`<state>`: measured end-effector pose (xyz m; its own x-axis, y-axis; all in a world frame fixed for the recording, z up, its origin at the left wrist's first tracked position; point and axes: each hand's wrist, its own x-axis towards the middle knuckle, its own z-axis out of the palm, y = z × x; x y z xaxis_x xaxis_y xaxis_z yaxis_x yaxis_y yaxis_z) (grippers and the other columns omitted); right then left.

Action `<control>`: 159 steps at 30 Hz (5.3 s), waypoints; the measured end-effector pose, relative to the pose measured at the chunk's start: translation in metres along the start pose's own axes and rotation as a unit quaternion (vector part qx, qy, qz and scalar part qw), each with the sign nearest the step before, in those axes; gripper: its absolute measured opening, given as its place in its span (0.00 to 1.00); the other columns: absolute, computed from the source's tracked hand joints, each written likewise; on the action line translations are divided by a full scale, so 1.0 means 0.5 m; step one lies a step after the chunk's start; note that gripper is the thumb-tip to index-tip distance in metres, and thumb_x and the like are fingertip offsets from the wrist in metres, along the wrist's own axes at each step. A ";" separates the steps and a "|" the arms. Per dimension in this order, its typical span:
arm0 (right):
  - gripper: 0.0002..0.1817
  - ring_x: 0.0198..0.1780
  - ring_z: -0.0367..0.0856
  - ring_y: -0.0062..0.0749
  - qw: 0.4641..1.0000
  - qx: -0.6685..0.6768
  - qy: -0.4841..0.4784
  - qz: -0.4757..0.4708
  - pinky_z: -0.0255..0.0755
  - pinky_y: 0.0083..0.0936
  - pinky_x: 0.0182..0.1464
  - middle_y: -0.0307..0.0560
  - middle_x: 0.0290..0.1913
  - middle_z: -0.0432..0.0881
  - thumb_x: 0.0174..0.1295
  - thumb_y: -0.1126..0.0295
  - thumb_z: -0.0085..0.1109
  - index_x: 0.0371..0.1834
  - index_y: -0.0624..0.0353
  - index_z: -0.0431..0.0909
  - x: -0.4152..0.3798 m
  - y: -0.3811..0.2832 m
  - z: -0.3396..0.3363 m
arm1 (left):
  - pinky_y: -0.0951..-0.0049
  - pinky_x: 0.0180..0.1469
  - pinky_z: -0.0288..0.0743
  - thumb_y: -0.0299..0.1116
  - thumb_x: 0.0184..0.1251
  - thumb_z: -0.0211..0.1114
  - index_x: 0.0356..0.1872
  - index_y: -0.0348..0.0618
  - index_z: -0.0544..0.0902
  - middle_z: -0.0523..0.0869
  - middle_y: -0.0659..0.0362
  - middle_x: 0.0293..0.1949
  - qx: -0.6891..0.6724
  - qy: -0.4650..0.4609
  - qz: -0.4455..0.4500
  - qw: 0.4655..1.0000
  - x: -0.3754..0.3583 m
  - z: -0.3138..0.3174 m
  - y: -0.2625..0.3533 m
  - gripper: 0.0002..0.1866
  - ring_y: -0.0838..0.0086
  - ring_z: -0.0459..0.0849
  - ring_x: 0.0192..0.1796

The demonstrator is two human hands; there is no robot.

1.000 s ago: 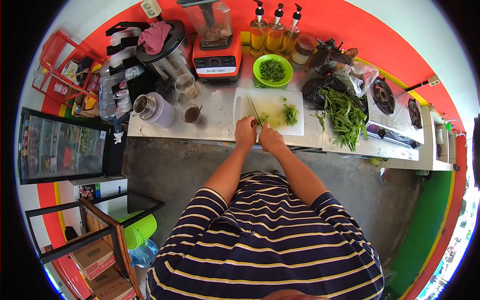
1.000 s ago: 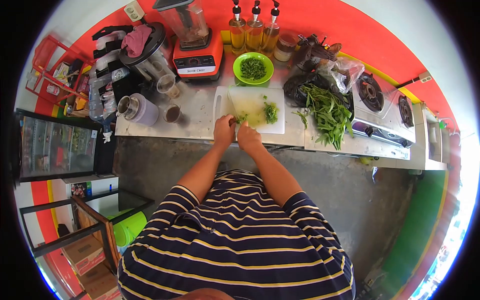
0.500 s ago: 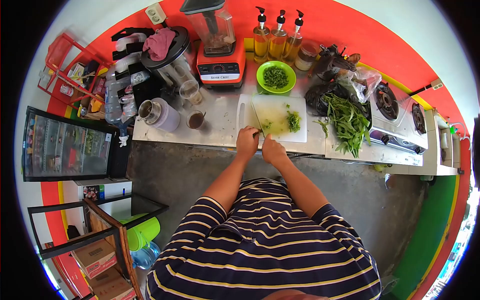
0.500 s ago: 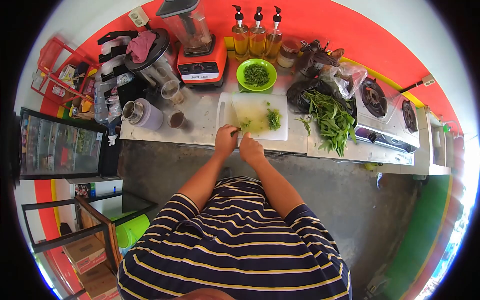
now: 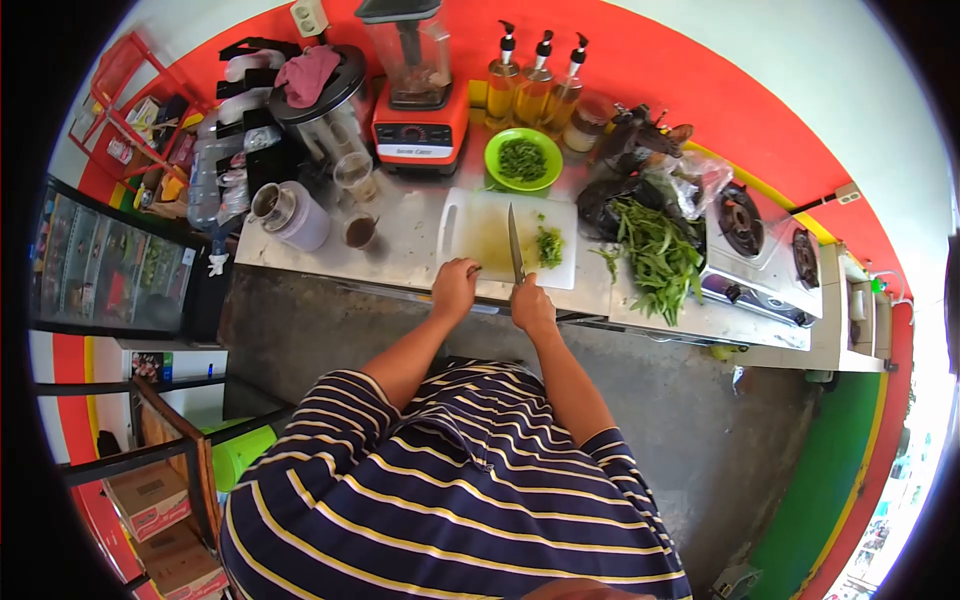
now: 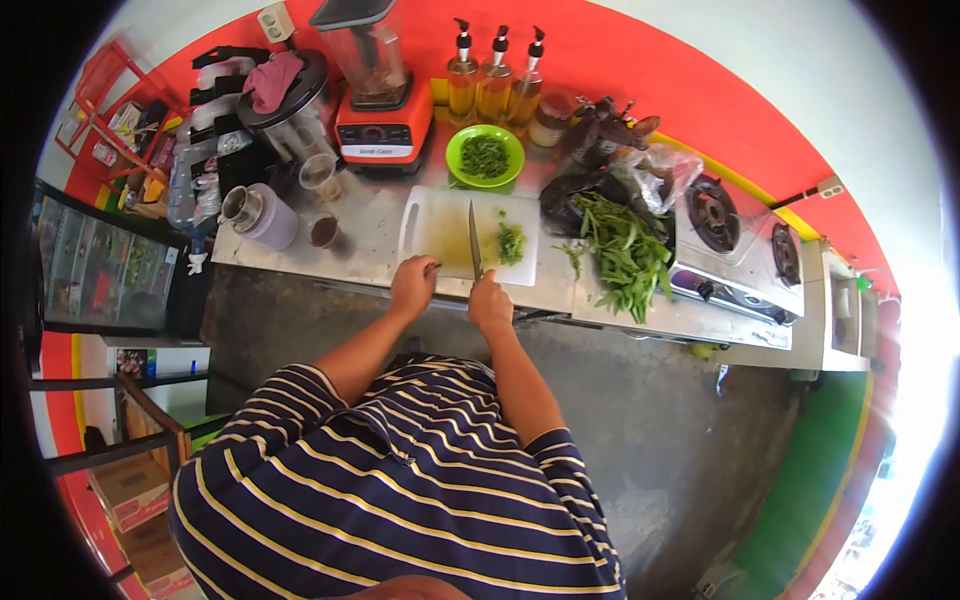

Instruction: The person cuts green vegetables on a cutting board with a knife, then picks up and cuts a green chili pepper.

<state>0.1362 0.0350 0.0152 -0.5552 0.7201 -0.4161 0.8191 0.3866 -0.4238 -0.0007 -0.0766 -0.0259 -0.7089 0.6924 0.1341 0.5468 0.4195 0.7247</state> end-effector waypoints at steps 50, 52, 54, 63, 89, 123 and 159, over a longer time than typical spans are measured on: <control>0.14 0.48 0.89 0.57 0.991 -0.127 -0.006 -0.046 0.83 0.45 0.51 0.65 0.45 0.88 0.68 0.71 0.54 0.52 0.66 0.67 -0.011 -0.040 0.004 | 0.51 0.47 0.79 0.27 0.64 0.60 0.36 0.43 0.87 0.85 0.51 0.38 0.035 -0.025 0.038 0.998 0.049 0.053 0.084 0.07 0.50 0.84 0.45; 0.13 0.47 0.89 0.57 0.992 -0.122 -0.001 -0.038 0.83 0.45 0.51 0.65 0.44 0.88 0.68 0.71 0.53 0.51 0.66 0.68 -0.008 -0.033 0.021 | 0.50 0.46 0.78 0.28 0.65 0.60 0.35 0.41 0.86 0.85 0.50 0.38 0.028 -0.008 0.065 0.997 0.040 0.060 0.078 0.07 0.49 0.84 0.45; 0.13 0.43 0.91 0.49 0.985 -0.159 0.037 -0.057 0.85 0.40 0.45 0.57 0.39 0.90 0.70 0.67 0.53 0.50 0.65 0.70 -0.004 -0.030 0.029 | 0.50 0.46 0.78 0.29 0.65 0.60 0.35 0.41 0.86 0.85 0.50 0.38 0.025 -0.005 0.061 0.998 0.040 0.064 0.072 0.07 0.49 0.84 0.45; 0.14 0.49 0.89 0.57 0.993 -0.113 -0.012 -0.025 0.83 0.43 0.50 0.64 0.45 0.88 0.68 0.70 0.54 0.52 0.67 0.68 -0.024 -0.035 0.013 | 0.52 0.47 0.77 0.28 0.66 0.61 0.38 0.43 0.85 0.84 0.51 0.39 -0.017 0.021 -0.015 1.000 0.031 0.059 0.094 0.05 0.50 0.83 0.47; 0.19 0.54 0.87 0.55 0.991 -0.125 -0.041 -0.024 0.81 0.46 0.56 0.66 0.50 0.86 0.63 0.71 0.59 0.54 0.68 0.70 -0.015 -0.054 0.001 | 0.57 0.46 0.78 0.29 0.63 0.68 0.41 0.45 0.88 0.83 0.54 0.41 -0.046 0.007 -0.004 0.999 0.022 0.062 0.033 0.07 0.55 0.85 0.44; 0.14 0.47 0.91 0.48 0.984 -0.170 -0.024 -0.050 0.84 0.37 0.50 0.58 0.44 0.89 0.68 0.68 0.55 0.51 0.65 0.71 -0.024 -0.029 0.007 | 0.61 0.59 0.81 0.23 0.60 0.61 0.64 0.59 0.82 0.74 0.64 0.64 0.190 -0.233 0.080 0.950 0.004 -0.075 0.095 0.29 0.64 0.73 0.66; 0.16 0.43 0.86 0.65 0.996 -0.044 0.070 -0.028 0.78 0.54 0.49 0.68 0.39 0.86 0.65 0.65 0.53 0.53 0.59 0.70 0.024 0.102 -0.073 | 0.52 0.47 0.81 0.27 0.59 0.66 0.35 0.44 0.86 0.84 0.53 0.42 0.146 -0.124 0.113 0.975 0.028 -0.006 0.069 0.04 0.54 0.82 0.50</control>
<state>0.1768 0.0844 0.0179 -0.5792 0.7676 -0.2746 0.8007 0.4723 -0.3686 0.0069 -0.0541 0.0028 -0.4459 0.8920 0.0740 0.8054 0.3637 0.4680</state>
